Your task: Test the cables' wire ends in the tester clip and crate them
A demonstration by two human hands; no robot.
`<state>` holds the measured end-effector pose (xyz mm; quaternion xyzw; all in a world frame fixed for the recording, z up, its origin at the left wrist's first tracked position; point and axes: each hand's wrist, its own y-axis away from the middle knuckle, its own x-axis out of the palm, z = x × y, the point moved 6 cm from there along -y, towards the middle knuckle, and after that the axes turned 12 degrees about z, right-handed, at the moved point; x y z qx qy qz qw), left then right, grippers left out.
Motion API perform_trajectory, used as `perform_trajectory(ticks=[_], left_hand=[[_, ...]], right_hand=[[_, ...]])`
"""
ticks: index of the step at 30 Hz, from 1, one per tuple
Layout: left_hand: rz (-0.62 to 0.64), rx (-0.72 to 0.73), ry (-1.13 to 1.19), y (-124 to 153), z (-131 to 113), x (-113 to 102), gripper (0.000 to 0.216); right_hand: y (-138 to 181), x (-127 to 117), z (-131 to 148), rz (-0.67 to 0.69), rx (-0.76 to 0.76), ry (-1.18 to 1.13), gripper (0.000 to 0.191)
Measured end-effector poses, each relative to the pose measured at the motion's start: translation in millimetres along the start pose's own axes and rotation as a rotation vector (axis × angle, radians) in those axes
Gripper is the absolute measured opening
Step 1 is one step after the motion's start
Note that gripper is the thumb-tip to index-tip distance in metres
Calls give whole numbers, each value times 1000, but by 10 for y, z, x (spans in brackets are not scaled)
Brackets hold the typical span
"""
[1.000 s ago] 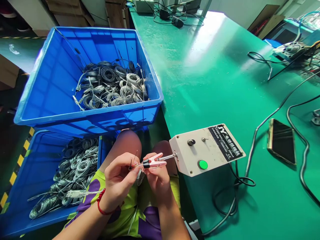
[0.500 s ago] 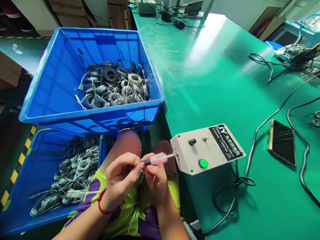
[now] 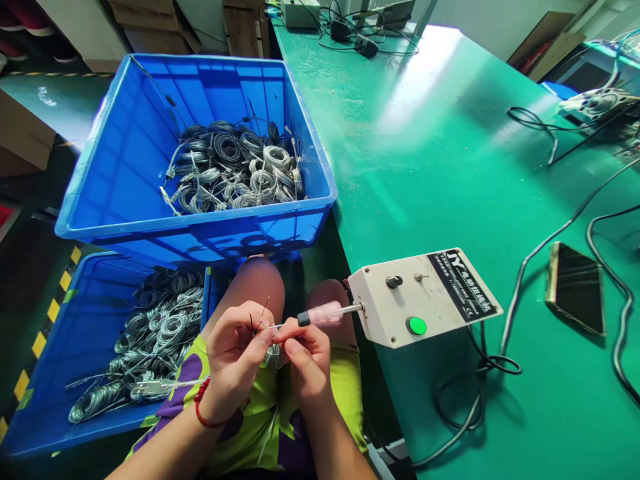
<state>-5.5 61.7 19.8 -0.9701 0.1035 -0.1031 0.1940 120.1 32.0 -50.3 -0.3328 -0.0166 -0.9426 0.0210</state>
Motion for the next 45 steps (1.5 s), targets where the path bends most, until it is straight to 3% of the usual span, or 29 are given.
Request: perform_trajectory(ticks=[10, 15, 21, 45], left_hand=[[43, 45, -49, 10, -29, -26, 11], [62, 69, -60, -32, -51, 3, 12], [70, 37, -66, -41, -5, 17, 12], [121, -50, -34, -44, 130, 85, 9]], right_hand=[[-86, -70, 307, -123, -102, -45, 30], [-67, -94, 403, -177, -74, -148, 43], [-103, -8, 463, -121, -131, -93, 40], [-232, 44, 471, -53, -95, -226, 34]])
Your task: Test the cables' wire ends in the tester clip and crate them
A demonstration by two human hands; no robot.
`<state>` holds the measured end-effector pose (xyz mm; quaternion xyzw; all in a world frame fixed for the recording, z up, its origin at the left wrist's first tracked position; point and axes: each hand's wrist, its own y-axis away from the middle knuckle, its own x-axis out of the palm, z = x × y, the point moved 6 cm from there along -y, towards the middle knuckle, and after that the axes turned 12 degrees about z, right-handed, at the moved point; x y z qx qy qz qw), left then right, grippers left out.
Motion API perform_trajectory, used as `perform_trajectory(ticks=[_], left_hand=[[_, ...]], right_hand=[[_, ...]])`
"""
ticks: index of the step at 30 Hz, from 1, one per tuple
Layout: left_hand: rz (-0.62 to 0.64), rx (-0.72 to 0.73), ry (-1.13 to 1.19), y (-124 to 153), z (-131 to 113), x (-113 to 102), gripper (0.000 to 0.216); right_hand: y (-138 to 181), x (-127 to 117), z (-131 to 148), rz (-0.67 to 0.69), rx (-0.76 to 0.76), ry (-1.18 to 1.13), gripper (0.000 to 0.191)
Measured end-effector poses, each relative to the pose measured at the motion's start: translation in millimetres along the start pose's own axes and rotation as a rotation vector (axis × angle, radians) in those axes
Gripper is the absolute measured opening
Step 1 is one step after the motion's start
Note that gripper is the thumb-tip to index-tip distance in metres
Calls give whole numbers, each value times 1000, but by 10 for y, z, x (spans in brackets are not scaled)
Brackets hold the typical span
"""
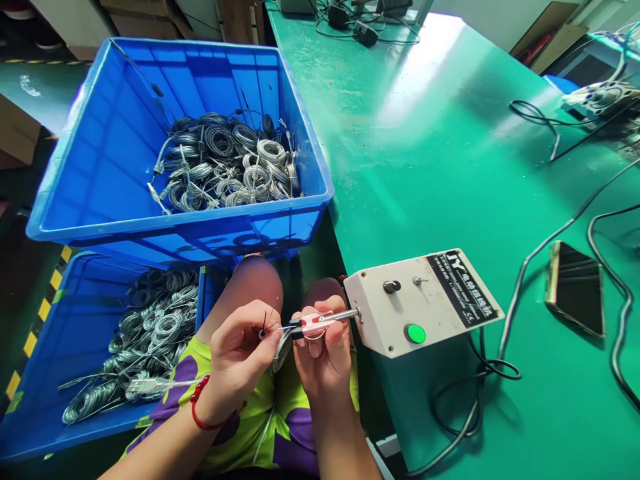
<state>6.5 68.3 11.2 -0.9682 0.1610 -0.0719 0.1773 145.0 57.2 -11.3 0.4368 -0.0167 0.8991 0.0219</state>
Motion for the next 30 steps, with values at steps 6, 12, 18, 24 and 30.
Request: perform_trajectory(ticks=[6, 12, 18, 24, 30], left_hand=[[3, -22, -10, -14, -14, 14, 11], [4, -16, 9, -27, -37, 19, 8], [18, 13, -40, -3, -50, 9, 8], [52, 11, -66, 14, -57, 7, 10], [60, -11, -46, 34, -40, -2, 14]], right_hand=[[0, -2, 3, -2, -31, 57, 35], [16, -151, -97, 46, 47, 11, 52], [-14, -398, -188, -36, 64, -34, 48], [-40, -386, -219, -19, 40, -3, 43], [-32, -381, -227, -24, 27, 68, 32]])
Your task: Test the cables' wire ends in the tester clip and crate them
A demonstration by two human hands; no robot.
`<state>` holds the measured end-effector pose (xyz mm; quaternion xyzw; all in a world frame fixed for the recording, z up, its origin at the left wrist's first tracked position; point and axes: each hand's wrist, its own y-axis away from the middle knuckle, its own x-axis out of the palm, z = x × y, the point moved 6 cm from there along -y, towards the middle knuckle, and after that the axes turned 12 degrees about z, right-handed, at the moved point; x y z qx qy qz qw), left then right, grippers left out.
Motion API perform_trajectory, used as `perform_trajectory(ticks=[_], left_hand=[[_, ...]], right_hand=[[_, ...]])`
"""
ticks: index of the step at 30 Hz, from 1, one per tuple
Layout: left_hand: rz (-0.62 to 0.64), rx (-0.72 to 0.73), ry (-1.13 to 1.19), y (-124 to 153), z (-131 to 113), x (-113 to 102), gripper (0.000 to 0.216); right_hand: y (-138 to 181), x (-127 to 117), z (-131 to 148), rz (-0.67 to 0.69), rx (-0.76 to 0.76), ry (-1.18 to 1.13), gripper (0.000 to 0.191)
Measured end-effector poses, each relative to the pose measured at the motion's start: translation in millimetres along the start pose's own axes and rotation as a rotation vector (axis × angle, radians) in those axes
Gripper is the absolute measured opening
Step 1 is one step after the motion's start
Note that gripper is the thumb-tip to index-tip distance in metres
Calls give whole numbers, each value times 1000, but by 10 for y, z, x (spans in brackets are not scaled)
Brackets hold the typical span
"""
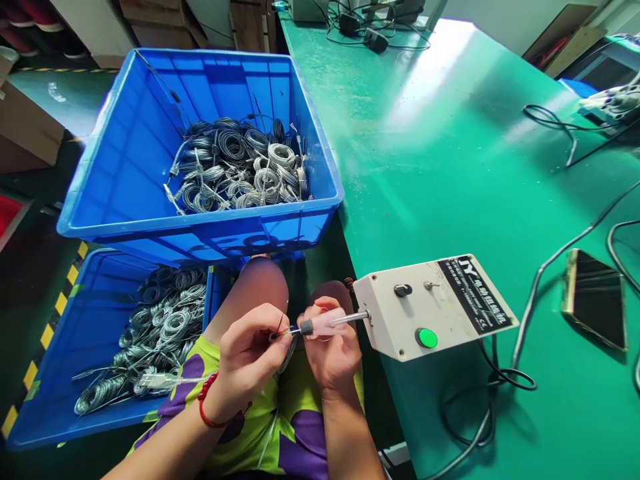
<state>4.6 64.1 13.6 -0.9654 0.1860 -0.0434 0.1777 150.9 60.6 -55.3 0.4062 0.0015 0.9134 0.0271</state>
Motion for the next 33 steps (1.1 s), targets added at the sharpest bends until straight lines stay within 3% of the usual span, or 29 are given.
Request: perform_trajectory(ticks=[9, 14, 17, 21, 27, 33], left_hand=[[-21, 23, 15, 2, -36, -19, 13], [-53, 82, 13, 48, -81, -66, 9], [-39, 149, 9, 91, -116, -81, 8], [-27, 185, -1, 148, -130, -100, 10], [-7, 227, 16, 164, -185, -122, 13], [16, 242, -4, 158, -212, -112, 14]], right_hand=[[75, 46, 5, 25, -11, 129, 25], [209, 135, -67, 144, -47, 299, 41], [317, 210, -139, 186, -68, 339, 28], [435, 325, -176, 165, -84, 407, 15], [534, 501, -35, 66, -222, 436, 7], [525, 662, 38, 36, -123, 334, 6]])
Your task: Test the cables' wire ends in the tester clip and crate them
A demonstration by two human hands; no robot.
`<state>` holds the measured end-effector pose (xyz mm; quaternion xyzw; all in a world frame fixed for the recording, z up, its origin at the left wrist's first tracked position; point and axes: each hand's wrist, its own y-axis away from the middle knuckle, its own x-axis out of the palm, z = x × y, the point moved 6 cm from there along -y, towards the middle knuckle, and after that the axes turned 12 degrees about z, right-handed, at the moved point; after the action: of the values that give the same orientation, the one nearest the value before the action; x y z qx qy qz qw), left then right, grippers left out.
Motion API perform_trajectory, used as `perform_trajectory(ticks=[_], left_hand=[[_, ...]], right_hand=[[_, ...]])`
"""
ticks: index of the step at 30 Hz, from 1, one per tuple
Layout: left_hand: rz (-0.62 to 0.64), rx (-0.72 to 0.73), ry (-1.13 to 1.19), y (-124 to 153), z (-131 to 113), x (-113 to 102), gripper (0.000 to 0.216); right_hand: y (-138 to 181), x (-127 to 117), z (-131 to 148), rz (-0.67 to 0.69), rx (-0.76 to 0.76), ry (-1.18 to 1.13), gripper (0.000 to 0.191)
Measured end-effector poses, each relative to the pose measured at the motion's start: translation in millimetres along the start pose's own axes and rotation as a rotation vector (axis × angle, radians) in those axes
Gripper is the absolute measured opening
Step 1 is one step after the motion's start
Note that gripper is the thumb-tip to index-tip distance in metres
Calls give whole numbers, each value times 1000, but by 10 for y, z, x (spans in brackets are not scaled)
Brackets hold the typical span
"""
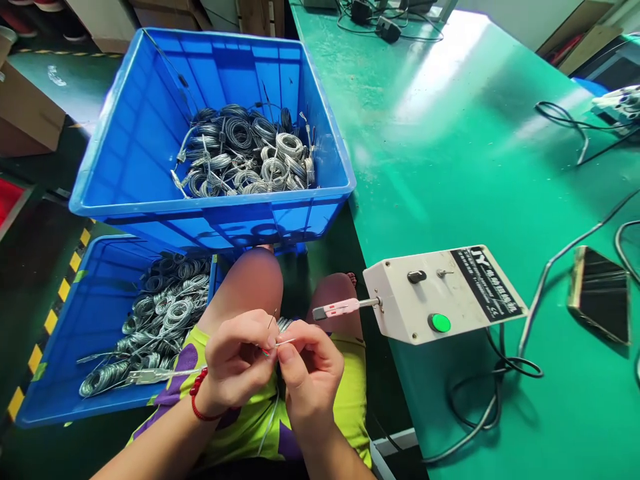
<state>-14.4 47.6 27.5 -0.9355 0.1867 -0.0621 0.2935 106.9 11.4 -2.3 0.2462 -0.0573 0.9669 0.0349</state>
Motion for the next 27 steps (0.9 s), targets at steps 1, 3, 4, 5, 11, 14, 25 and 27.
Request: perform_trajectory(ticks=[1, 3, 4, 5, 11, 14, 25, 27], left_hand=[[6, 3, 1, -4, -2, 8, 14], [13, 12, 18, -17, -6, 24, 14], [17, 19, 31, -27, -9, 31, 14], [26, 29, 48, -39, -13, 40, 12], [128, 41, 141, -90, -16, 88, 8], [139, 13, 134, -85, -1, 90, 9], [25, -22, 98, -44, 49, 46, 7], [38, -27, 90, -38, 63, 49, 7]], right_hand=[[-6, 7, 14, -4, 22, -4, 7], [-16, 15, 44, -7, 54, -13, 9], [-19, 13, 57, -16, 68, -17, 11], [-20, 6, 69, -31, 83, -18, 12], [-36, -41, 127, -124, 160, 14, 20], [-42, -53, 135, -107, 166, 29, 19], [54, -12, 392, 67, -219, 522, 25], [47, 5, 404, 88, -231, 519, 26]])
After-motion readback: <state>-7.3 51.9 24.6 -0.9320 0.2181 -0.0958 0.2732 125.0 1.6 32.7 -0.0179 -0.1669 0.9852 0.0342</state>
